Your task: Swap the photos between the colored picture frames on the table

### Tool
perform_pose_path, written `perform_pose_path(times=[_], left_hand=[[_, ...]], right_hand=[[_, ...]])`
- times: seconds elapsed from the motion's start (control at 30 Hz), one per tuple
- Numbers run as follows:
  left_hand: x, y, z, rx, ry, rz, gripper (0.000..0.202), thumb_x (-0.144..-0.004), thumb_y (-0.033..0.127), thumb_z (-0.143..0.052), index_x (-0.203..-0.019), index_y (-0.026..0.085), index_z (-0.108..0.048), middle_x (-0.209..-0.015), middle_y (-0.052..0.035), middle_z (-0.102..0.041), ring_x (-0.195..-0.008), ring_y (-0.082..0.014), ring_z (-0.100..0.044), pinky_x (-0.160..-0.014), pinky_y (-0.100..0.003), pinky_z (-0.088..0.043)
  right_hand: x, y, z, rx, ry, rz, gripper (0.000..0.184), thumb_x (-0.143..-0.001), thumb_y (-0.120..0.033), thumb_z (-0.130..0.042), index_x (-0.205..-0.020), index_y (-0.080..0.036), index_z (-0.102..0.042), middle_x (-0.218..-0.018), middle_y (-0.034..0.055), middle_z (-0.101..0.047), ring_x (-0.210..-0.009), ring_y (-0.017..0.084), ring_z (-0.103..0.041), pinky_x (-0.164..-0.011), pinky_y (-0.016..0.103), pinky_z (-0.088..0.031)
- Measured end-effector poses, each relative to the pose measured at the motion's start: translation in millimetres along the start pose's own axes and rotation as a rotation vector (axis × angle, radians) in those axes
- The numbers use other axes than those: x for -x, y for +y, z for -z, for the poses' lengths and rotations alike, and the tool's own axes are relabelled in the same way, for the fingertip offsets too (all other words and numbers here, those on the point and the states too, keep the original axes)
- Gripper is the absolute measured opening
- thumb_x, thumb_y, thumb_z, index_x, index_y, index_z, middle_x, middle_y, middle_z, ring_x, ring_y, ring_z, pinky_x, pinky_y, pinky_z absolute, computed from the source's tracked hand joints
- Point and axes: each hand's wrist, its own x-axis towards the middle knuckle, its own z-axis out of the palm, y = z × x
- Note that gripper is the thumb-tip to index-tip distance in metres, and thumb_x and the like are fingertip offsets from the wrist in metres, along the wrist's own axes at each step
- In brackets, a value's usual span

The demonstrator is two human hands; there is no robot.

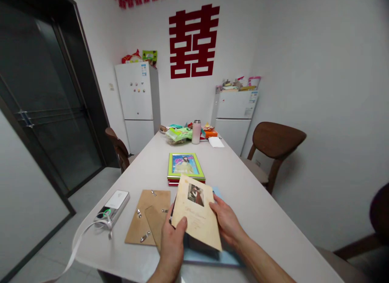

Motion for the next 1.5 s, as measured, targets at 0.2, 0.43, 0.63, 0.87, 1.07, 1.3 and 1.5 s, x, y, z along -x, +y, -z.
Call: perform_pose_path(times=[0.2,0.43,0.63,0.87,1.07,1.3,1.5], left_hand=[[4,-16,18.9,-0.516,-0.147,-0.102,0.049,-0.065,0.017,-0.051,-0.112,0.011,-0.047,-0.12,-0.0136,-0.049,-0.111,-0.0237,-0.042,-0.097,-0.04,-0.029],[14,-22,14.2,-1.057,-0.409,-0.291,0.05,-0.069,0.018,-0.047,-0.116,0.004,-0.043,-0.127,-0.0184,-0.038,-0.119,-0.0263,-0.032,-0.098,-0.043,-0.029],[12,-19,16.9,-1.148,-0.445,-0.329,0.046,-0.072,0.018,-0.043,-0.116,0.006,-0.044,-0.127,-0.0162,-0.039,-0.118,-0.025,-0.032,-0.097,-0.042,-0.03],[13,-8,12.5,-1.219,-0.531,-0.289,0.041,-0.074,0.019,-0.041,-0.114,0.009,-0.047,-0.127,-0.0128,-0.041,-0.12,-0.0249,-0.03,-0.098,-0.043,-0.028],[12,-8,7.0,-1.25,-0.518,-0.226,0.039,-0.075,0.02,-0.041,-0.112,0.012,-0.048,-0.127,-0.0093,-0.041,-0.121,-0.024,-0.028,-0.099,-0.042,-0.025],[16,6,24.7,-1.224,-0.558,-0.202,0.048,-0.072,0.021,-0.042,-0.12,0.012,-0.04,-0.129,-0.0098,-0.037,-0.122,-0.0229,-0.025,-0.1,-0.042,-0.022],[13,8,111.4,-1.375,-0.268,-0.157,0.061,-0.062,0.02,-0.051,-0.122,0.011,-0.037,-0.133,-0.0152,-0.028,-0.122,-0.0284,-0.021,-0.097,-0.047,-0.023]], right_hand=[[-15,-4,40,0.592,0.183,0.087,0.053,-0.067,-0.015,-0.038,-0.119,-0.008,-0.037,-0.056,0.0006,-0.062,-0.039,0.012,-0.052,-0.039,0.021,-0.039],[-27,1,41,0.912,0.235,0.212,0.049,-0.066,-0.017,-0.035,-0.113,-0.01,-0.046,-0.058,0.0007,-0.062,-0.05,0.014,-0.055,-0.049,0.022,-0.041],[-27,-2,43,1.031,0.215,0.245,0.046,-0.065,-0.016,-0.034,-0.107,-0.011,-0.052,-0.068,0.0029,-0.065,-0.059,0.015,-0.058,-0.054,0.022,-0.041],[-23,1,34,1.206,0.209,0.305,0.038,-0.07,-0.019,-0.036,-0.105,-0.015,-0.052,-0.084,0.0067,-0.063,-0.074,0.018,-0.057,-0.067,0.026,-0.04],[-15,12,27,1.57,0.307,0.419,0.039,-0.073,-0.024,-0.042,-0.109,-0.012,-0.048,-0.095,0.0129,-0.055,-0.089,0.025,-0.047,-0.073,0.033,-0.035],[-17,16,32,1.697,0.365,0.445,0.054,-0.072,-0.026,-0.046,-0.124,-0.017,-0.032,-0.115,0.0121,-0.044,-0.097,0.026,-0.042,-0.071,0.035,-0.036],[11,9,-20,1.464,0.001,0.574,0.037,-0.074,-0.03,-0.045,-0.109,-0.018,-0.05,-0.107,0.0096,-0.051,-0.098,0.022,-0.042,-0.082,0.033,-0.03]])
